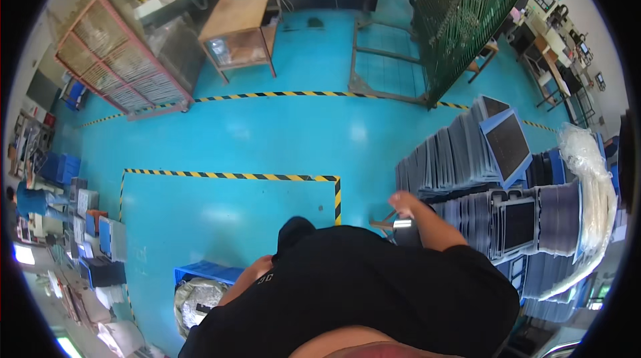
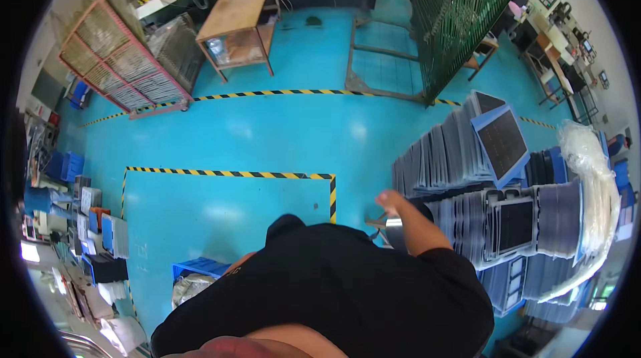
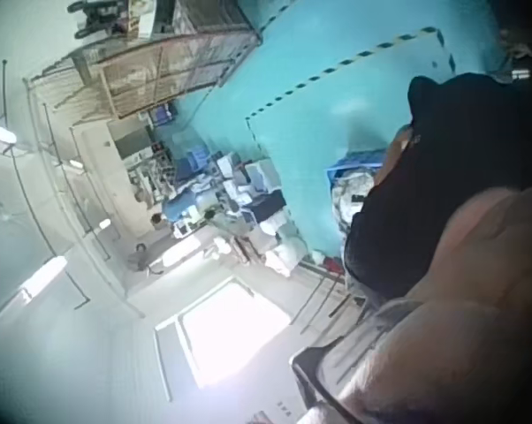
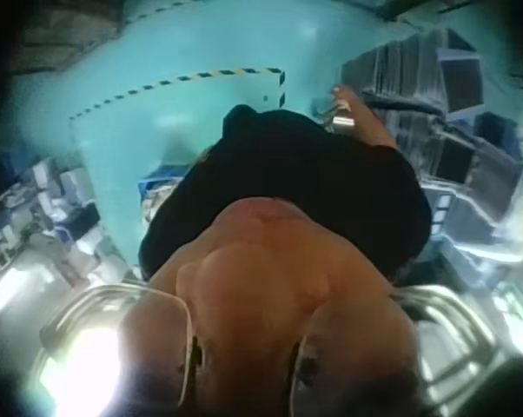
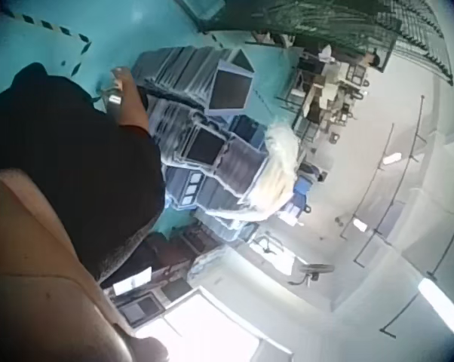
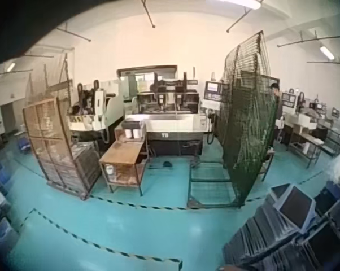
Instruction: The person uses an air gun to clean a machine bed, removes two glass panels, and places them on a rack. After pressing buttons on the control panel, they clean the surface again and carefully position two new glass panels onto the machine bed.
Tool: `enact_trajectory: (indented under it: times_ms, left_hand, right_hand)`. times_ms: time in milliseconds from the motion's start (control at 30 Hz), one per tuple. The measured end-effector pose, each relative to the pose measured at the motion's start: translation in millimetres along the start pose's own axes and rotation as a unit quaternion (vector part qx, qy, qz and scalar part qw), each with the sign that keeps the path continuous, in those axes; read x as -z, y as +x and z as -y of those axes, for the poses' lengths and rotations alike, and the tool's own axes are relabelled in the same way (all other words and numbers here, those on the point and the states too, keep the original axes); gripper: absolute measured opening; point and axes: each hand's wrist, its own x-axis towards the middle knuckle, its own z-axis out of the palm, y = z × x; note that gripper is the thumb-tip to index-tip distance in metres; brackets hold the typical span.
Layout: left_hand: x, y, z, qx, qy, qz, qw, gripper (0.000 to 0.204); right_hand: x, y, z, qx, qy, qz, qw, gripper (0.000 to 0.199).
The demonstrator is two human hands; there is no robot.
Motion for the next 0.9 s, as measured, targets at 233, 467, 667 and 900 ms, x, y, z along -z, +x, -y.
enact_trajectory:
  times_ms: [233,467,667,900]
  left_hand:
    - [112,143,-188,-0.044,0.308,-0.009,0.950,0.019]
    - [273,311,-407,0.067,0.152,-0.134,0.977,0.018]
    - [305,407,-702,-0.098,0.111,-0.196,0.969,0.031]
    - [288,540,-858,-0.038,0.121,-0.113,0.985,0.031]
  right_hand:
    - [63,130,193,-0.008,0.148,-0.077,0.986,0.018]
    - [91,198,252,-0.128,0.041,-0.019,0.991,0.013]
    - [157,349,261,-0.154,0.091,0.036,0.983,0.021]
    - [347,547,423,-0.170,0.059,0.073,0.981,0.020]
